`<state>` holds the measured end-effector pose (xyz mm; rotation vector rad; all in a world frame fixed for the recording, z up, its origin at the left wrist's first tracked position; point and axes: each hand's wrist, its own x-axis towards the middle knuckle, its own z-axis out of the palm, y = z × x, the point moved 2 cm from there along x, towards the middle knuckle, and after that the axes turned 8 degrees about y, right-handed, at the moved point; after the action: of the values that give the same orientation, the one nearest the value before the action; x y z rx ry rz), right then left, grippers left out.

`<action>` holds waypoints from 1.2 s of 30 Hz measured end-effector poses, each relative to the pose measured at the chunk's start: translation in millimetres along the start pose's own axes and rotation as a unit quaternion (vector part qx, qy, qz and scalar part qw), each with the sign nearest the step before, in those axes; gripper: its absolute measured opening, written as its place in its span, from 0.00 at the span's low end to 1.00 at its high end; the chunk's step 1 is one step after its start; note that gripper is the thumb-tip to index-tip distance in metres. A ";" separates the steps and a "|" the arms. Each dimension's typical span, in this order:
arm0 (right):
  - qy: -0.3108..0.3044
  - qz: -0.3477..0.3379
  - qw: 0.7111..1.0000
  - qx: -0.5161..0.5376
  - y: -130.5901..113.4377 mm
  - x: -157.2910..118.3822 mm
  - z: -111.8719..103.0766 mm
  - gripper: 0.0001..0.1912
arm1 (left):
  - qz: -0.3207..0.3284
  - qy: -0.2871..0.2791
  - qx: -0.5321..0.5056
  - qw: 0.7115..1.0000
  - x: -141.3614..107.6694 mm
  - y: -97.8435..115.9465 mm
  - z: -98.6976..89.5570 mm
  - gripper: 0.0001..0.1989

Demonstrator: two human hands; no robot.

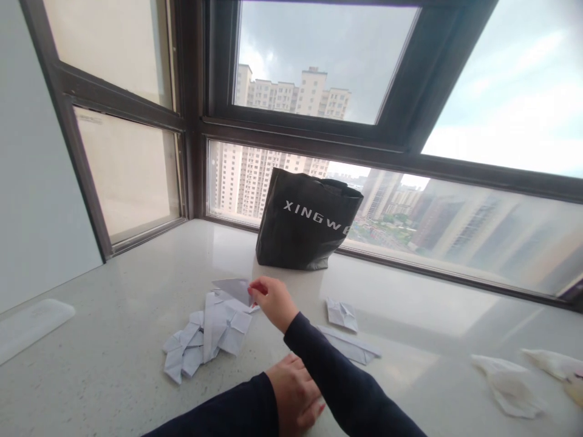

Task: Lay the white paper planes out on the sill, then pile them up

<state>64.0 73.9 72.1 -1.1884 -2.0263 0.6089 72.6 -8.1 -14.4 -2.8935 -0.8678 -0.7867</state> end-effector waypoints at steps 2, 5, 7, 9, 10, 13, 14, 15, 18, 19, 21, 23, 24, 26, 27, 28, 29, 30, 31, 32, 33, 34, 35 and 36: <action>-0.015 0.072 0.989 0.125 15.1 -13.4 -21.7 0.09 | 0.001 0.002 -0.037 0.999 1.2 0.9 -4.3 0.10; -0.008 0.138 0.969 0.207 39.5 -40.2 -60.7 0.13 | -0.003 0.008 -0.070 0.997 -0.4 1.6 -2.2 0.17; 0.014 0.197 0.954 0.227 55.9 -63.7 -87.7 0.17 | -0.005 0.011 -0.073 0.997 -2.2 2.0 0.7 0.16; 0.038 0.257 0.938 0.231 71.0 -91.7 -111.3 0.21 | 0.022 0.010 -0.083 0.996 -2.8 3.5 0.0 0.15; 0.048 0.285 0.930 0.227 78.1 -106.8 -120.9 0.22 | 0.043 0.008 -0.088 0.995 -2.4 4.5 -2.2 0.14; 0.042 0.353 0.912 0.205 99.3 -151.3 -137.3 0.24 | 0.097 0.004 -0.095 0.991 0.4 7.5 -14.8 0.12; 0.039 0.366 0.909 0.195 106.6 -164.1 -139.1 0.25 | 0.102 0.006 -0.092 0.990 1.7 8.0 -19.6 0.12; 0.038 0.376 0.907 0.185 113.9 -175.3 -139.4 0.25 | 0.100 0.009 -0.091 0.991 2.9 8.4 -24.1 0.11; 0.037 0.389 0.909 0.143 133.9 -197.5 -132.8 0.22 | 0.081 0.019 -0.100 0.991 5.2 9.1 -32.1 0.12; 0.039 0.387 0.914 0.116 139.0 -201.3 -129.5 0.22 | 0.082 0.018 -0.109 0.991 5.4 9.5 -32.6 0.13; 0.058 0.361 0.930 0.037 145.2 -204.2 -123.9 0.22 | 0.089 0.003 -0.122 0.989 4.8 10.4 -30.8 0.15; 0.089 0.306 0.946 -0.059 146.4 -202.7 -122.5 0.24 | 0.085 -0.027 -0.123 0.988 3.4 10.5 -26.6 0.19; 0.097 0.278 0.950 -0.102 145.7 -201.1 -123.6 0.25 | 0.077 -0.044 -0.121 0.989 2.5 10.3 -24.1 0.21; 0.104 0.228 0.953 -0.171 141.8 -196.0 -130.1 0.27 | 0.062 -0.071 -0.120 0.988 0.8 9.5 -19.5 0.25; 0.110 0.204 0.952 -0.201 138.1 -192.3 -135.2 0.27 | 0.058 -0.080 -0.122 0.988 0.3 8.9 -17.4 0.26; 0.120 0.178 0.950 -0.228 132.7 -187.5 -140.7 0.26 | 0.056 -0.085 -0.126 0.987 0.4 8.0 -15.6 0.26; 0.133 0.148 0.947 -0.253 125.1 -181.5 -145.5 0.25 | 0.055 -0.088 -0.128 0.986 1.0 6.7 -14.2 0.26; 0.144 0.116 0.944 -0.274 115.4 -174.3 -148.3 0.23 | 0.055 -0.088 -0.129 0.986 2.1 5.1 -13.1 0.27; 0.148 0.083 0.942 -0.290 103.7 -166.0 -148.2 0.22 | 0.056 -0.086 -0.128 0.987 3.5 3.3 -12.6 0.27; 0.137 0.055 0.942 -0.301 90.5 -156.9 -144.2 0.20 | 0.057 -0.084 -0.124 0.987 4.8 1.8 -12.6 0.27; 0.116 0.025 0.946 -0.302 76.0 -147.2 -136.1 0.18 | 0.059 -0.082 -0.119 0.988 5.4 1.2 -13.3 0.27; 0.081 -0.011 0.952 -0.295 60.8 -137.1 -124.0 0.16 | 0.059 -0.080 -0.110 0.989 4.6 2.2 -14.6 0.27; 0.052 -0.049 0.955 -0.289 45.3 -127.1 -109.3 0.14 | 0.052 -0.078 -0.095 0.991 1.8 5.2 -16.5 0.26; 0.020 -0.084 0.955 -0.283 30.5 -117.1 -92.7 0.13 | 0.041 -0.072 -0.078 0.993 -3.4 11.0 -18.9 0.25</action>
<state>190.7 -10.8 72.0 -1.3038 -2.3132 -0.0986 67.1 -22.1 1.8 -3.1338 -0.7231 -0.6745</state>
